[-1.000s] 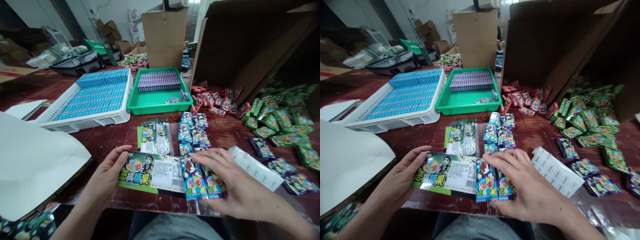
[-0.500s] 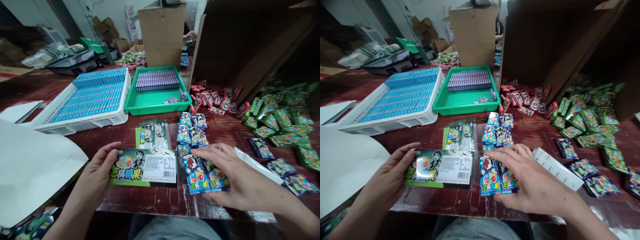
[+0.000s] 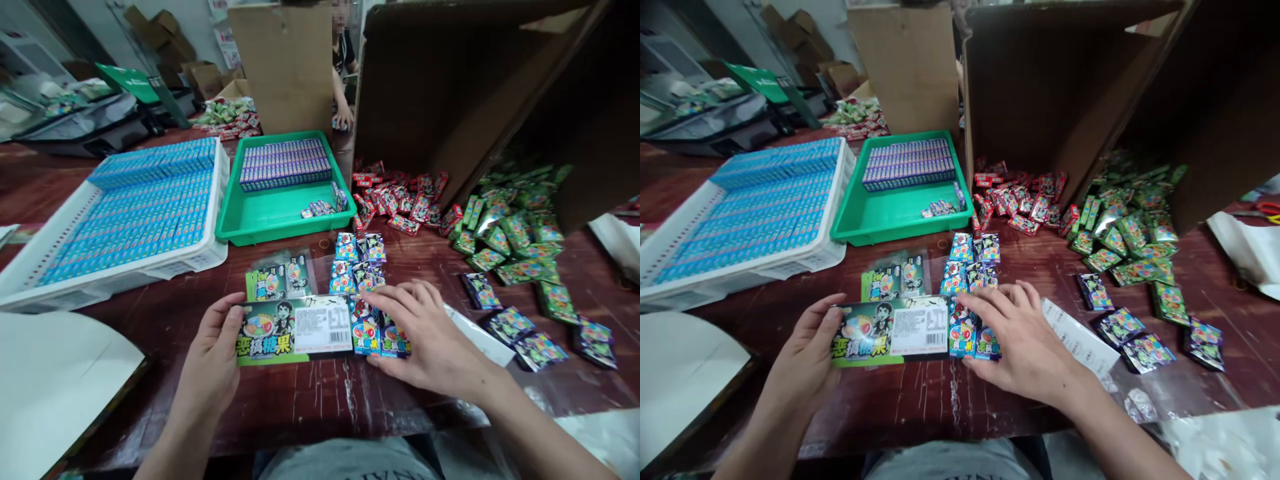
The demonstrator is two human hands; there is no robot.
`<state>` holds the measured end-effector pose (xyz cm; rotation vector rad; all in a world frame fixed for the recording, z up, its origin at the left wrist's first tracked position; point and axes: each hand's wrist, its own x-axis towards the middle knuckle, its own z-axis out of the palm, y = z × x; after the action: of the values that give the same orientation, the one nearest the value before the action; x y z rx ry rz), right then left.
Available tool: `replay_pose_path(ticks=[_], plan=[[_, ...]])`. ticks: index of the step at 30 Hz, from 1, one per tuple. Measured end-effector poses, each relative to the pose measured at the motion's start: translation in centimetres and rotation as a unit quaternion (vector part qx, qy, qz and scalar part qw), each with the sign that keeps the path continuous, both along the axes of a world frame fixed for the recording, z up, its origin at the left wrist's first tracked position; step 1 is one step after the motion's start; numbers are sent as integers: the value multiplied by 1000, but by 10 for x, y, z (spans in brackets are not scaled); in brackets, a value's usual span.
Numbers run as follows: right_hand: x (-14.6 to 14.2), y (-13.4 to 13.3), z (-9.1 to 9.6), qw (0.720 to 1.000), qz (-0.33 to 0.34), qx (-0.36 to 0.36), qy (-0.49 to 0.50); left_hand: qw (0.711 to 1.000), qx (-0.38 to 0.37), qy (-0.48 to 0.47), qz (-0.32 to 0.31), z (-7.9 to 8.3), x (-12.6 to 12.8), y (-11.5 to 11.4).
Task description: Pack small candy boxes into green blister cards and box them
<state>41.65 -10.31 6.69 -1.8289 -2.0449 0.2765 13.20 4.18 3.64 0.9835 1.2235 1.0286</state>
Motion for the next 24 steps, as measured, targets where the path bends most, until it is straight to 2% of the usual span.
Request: replay_pose_path(ticks=[5,7,11,13,18,21,24], plan=[[24,4,5,1000,19,7,18,997,-58,-12,-52,-4,21,5],[31,6,5,999,13,23,19,995,-85,-20,-48,-2,29,10],[43,6,6,999,-6,24,25,994,-94,-23,-40,6,38,23],[50,7,9,999,17,7,43,993,-97,-24,-55,10,41,28],[73,13,12,985,125,-38,111,994,-83,-18,-68,24,46,38],[84,18,10,983,129,-49,120,990,-104,7,-96,32,47,39],[88,22,7,987,112,-41,103,984,-125,22,-122,34,47,36]])
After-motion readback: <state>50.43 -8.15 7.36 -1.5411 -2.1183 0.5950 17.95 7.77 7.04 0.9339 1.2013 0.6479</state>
